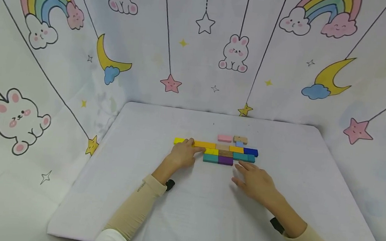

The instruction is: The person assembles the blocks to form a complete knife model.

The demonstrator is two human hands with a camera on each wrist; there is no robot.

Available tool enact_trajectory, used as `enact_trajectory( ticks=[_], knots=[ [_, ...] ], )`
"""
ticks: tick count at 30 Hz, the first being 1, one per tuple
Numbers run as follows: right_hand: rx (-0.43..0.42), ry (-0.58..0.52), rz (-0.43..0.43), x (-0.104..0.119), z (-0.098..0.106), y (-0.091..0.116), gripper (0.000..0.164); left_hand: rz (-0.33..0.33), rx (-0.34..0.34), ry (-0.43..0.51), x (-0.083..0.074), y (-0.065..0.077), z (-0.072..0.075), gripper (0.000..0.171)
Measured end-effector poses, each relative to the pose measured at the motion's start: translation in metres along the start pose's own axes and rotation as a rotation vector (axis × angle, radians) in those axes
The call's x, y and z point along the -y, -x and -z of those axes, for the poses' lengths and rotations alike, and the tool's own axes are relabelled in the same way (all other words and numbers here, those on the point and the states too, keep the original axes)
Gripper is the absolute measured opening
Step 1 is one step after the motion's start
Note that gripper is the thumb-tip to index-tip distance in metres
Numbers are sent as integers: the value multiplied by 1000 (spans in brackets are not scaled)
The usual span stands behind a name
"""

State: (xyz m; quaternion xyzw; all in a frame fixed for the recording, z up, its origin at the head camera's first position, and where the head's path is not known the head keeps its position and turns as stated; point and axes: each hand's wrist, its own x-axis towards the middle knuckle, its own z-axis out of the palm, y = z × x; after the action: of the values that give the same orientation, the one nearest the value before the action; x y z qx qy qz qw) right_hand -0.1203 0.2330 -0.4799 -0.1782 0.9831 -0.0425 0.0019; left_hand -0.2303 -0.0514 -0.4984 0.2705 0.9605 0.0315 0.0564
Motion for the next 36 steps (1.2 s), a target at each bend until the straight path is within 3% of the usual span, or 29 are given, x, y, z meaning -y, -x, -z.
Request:
enact_trajectory(
  ticks=[9,16,25,36],
  knots=[
    [-55,-15,-52,-9,12,37,46,2,3,20,-1,0,-2,53],
    [-80,-37,-80,-18,16,62,43,-4,20,32,-3,2,5,53],
    [-21,-87,-112,-27,17,87,45,-17,14,26,-5,3,7,51],
    [1,-125,-164,-30,11,104,47,-19,9,20,-6,3,6,51]
  ],
)
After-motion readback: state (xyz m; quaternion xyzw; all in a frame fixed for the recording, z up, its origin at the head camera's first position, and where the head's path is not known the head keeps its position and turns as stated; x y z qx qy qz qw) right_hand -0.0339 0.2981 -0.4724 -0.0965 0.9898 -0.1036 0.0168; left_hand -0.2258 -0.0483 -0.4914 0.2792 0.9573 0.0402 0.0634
